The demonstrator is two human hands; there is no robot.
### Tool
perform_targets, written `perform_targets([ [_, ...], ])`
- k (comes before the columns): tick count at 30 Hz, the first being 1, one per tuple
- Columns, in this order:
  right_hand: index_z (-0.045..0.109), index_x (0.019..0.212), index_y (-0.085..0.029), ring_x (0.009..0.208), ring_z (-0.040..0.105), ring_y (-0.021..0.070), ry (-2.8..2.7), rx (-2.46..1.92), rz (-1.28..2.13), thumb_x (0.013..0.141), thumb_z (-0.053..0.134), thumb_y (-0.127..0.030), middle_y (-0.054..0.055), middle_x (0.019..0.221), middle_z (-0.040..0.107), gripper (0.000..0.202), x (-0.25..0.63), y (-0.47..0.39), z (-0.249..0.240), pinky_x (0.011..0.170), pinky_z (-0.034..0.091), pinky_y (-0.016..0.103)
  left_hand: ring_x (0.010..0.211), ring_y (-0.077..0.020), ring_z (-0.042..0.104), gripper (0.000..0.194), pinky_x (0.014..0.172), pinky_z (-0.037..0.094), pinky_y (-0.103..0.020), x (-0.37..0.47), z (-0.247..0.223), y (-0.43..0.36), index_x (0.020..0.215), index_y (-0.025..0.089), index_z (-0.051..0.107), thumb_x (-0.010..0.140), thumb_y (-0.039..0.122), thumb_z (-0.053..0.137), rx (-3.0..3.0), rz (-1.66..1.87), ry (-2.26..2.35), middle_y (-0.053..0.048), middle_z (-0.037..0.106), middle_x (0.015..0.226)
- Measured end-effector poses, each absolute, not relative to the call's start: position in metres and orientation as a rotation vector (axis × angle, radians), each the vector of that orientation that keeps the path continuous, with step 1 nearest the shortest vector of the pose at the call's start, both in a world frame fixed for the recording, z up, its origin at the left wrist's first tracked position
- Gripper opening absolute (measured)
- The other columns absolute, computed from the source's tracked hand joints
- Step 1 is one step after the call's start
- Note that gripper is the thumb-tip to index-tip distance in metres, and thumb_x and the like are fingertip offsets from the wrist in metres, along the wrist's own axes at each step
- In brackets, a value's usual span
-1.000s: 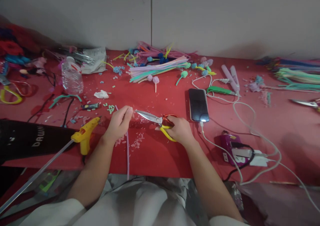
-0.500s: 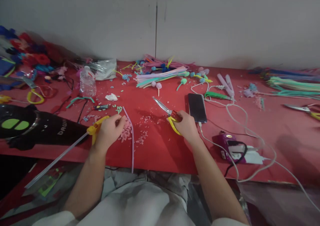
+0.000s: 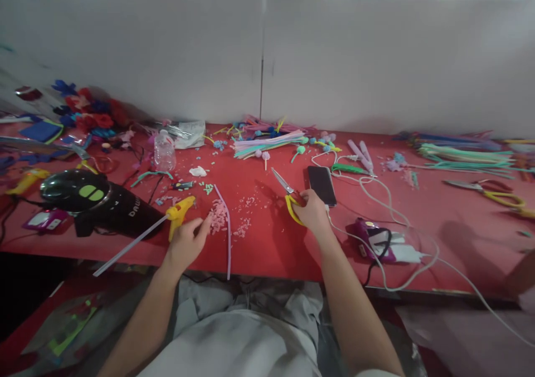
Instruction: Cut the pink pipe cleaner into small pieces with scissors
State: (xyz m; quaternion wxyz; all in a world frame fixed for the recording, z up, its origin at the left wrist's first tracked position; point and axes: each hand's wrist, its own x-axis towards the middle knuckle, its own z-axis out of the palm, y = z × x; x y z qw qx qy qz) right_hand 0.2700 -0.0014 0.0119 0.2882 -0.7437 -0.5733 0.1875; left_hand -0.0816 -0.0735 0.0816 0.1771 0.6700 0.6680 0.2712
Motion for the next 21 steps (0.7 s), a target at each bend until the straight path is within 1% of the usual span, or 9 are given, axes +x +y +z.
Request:
perform_targets([
  [2,0.064,0.136,-0.018,0.111,0.069,0.024,-1.589,-2.004,0.525,0.102,0.068,-0.041,0.011,0.134,0.066,0.041,0.266,-0.003,0.015,0.093,0.06,0.046,0.057,-0.0128,0.044,0.038,0.065,0.033,-0.029,-0.088,0.078,-0.087,0.063,0.022,0.042,0.096,0.04,0.051,1.903,0.796,1.843,0.001,0.052,0.057],
  [5,0.064,0.135,-0.019,0.112,0.068,0.0243,-1.694,-2.009,0.513,0.101,0.068,-0.041,0.011,0.134,0.066,0.041,0.26,-0.011,0.027,0.094,0.06,0.047,0.055,-0.0114,0.046,0.042,0.062,0.037,-0.026,-0.102,0.075,-0.108,0.065,0.022,0.042,0.1,0.045,0.048,1.909,0.838,1.782,0.002,0.053,0.058],
  [7,0.065,0.133,-0.019,0.112,0.068,0.0239,-1.736,-2.005,0.463,0.101,0.068,-0.041,0.011,0.133,0.067,0.039,0.263,-0.016,0.038,0.095,0.059,0.047,0.055,-0.0108,0.049,0.044,0.06,0.038,-0.024,-0.112,0.075,-0.123,0.064,0.022,0.042,0.1,0.046,0.049,1.915,0.867,1.754,0.003,0.052,0.057],
  [9,0.067,0.131,-0.02,0.113,0.068,0.0237,-1.728,-2.015,0.396,0.102,0.066,-0.043,0.011,0.134,0.067,0.037,0.272,-0.019,0.049,0.097,0.059,0.047,0.057,-0.0106,0.052,0.043,0.062,0.041,-0.023,-0.124,0.073,-0.137,0.064,0.021,0.044,0.1,0.044,0.049,1.919,0.916,1.755,0.003,0.051,0.058],
  [11,0.067,0.132,-0.021,0.114,0.067,0.0241,-1.67,-2.066,0.341,0.103,0.066,-0.042,0.011,0.135,0.066,0.036,0.288,-0.017,0.058,0.097,0.059,0.046,0.056,-0.0105,0.051,0.043,0.061,0.042,-0.023,-0.136,0.069,-0.15,0.063,0.021,0.046,0.1,0.043,0.05,1.912,0.961,1.781,0.003,0.05,0.058],
  [15,0.066,0.134,-0.02,0.114,0.068,0.0243,-1.543,-2.205,0.327,0.102,0.066,-0.041,0.011,0.136,0.066,0.038,0.32,-0.004,0.069,0.096,0.059,0.046,0.056,-0.0111,0.052,0.046,0.062,0.043,-0.025,-0.163,0.047,-0.176,0.061,0.02,0.051,0.098,0.048,0.053,1.871,1.018,1.886,0.002,0.054,0.057],
  [18,0.065,0.135,-0.02,0.114,0.068,0.0249,-1.485,-2.298,0.34,0.102,0.067,-0.042,0.01,0.137,0.065,0.039,0.334,0.006,0.07,0.095,0.059,0.046,0.055,-0.012,0.055,0.052,0.06,0.046,-0.025,-0.184,0.021,-0.198,0.062,0.019,0.057,0.1,0.053,0.05,1.776,1.032,2.045,0.001,0.057,0.057],
  [20,0.065,0.134,-0.021,0.114,0.068,0.0241,-1.469,-2.344,0.341,0.102,0.066,-0.041,0.011,0.136,0.065,0.038,0.339,0.012,0.068,0.095,0.059,0.046,0.054,-0.0123,0.054,0.058,0.056,0.047,-0.025,-0.196,0.009,-0.217,0.064,0.016,0.059,0.103,0.058,0.047,1.689,1.011,2.18,0.002,0.053,0.056],
  [21,0.065,0.135,-0.02,0.114,0.068,0.0248,-1.47,-2.359,0.334,0.102,0.067,-0.042,0.01,0.136,0.066,0.039,0.341,0.015,0.068,0.095,0.059,0.046,0.061,-0.0127,0.059,0.051,0.06,0.052,-0.026,-0.199,0.008,-0.227,0.077,0.014,0.066,0.103,0.055,0.053,1.651,0.978,2.24,0.001,0.06,0.068],
])
